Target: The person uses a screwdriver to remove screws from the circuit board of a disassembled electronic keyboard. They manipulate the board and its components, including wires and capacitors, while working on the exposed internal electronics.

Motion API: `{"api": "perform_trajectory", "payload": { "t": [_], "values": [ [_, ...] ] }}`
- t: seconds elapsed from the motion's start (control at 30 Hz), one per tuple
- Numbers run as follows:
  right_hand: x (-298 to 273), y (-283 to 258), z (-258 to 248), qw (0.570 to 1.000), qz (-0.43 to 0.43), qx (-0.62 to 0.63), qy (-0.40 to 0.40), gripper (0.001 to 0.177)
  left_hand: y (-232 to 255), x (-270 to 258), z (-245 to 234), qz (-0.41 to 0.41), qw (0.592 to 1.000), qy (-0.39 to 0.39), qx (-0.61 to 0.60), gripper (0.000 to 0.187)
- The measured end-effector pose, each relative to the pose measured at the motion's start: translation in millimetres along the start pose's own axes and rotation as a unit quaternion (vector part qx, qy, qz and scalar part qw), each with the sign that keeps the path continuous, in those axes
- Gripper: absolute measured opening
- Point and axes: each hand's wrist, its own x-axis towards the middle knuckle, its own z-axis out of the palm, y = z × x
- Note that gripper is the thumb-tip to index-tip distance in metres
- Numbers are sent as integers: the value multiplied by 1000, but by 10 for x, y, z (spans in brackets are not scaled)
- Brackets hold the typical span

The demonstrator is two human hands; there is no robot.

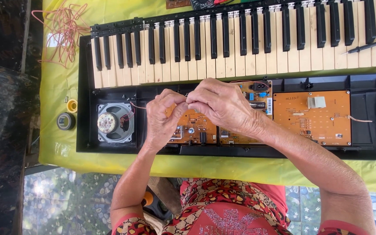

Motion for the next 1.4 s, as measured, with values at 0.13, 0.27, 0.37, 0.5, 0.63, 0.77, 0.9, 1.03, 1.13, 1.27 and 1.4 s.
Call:
{"api": "perform_trajectory", "payload": {
  "t": [0.13, 0.27, 0.37, 0.5, 0.63, 0.77, 0.9, 1.03, 1.13, 1.27, 1.4],
  "values": [
    [14, 51, 113, 998, 23, 43, -29, 3, 9, -98, -92, -36, 998, -4, -55, 11],
    [59, 49, 158, 985, 57, 139, -80, 4, 4, -257, -95, -183, 968, -10, -173, 17],
    [70, 37, 212, 977, 81, 170, -104, 5, -82, -367, -111, -237, 942, 5, -238, 17],
    [147, -36, 247, 964, 110, 213, -119, 7, -308, -513, -124, -274, 903, 19, -330, 14],
    [195, -115, 255, 953, 112, 268, -87, 6, -211, -506, -76, -282, 862, 58, -416, 10],
    [204, -178, 240, 959, 96, 252, -82, 8, -370, -656, -5, -277, 840, 74, -461, 12],
    [175, -205, 261, 959, 103, 248, -85, 8, -383, -684, 53, -259, 822, 87, -500, 16],
    [229, -334, 185, 969, 87, 201, -113, 10, -273, -647, 52, -240, 826, 106, -499, 14],
    [259, -354, 138, 976, 88, 148, -132, 8, -143, -589, 58, -220, 840, 114, -482, 14],
    [299, -410, 78, 979, 36, -39, -198, 6, -75, -550, 78, -230, 868, 117, -424, 10],
    [318, -487, 69, 962, -36, -153, -225, 6, -44, -542, 77, -225, 879, 111, -405, 8]
  ]
}}
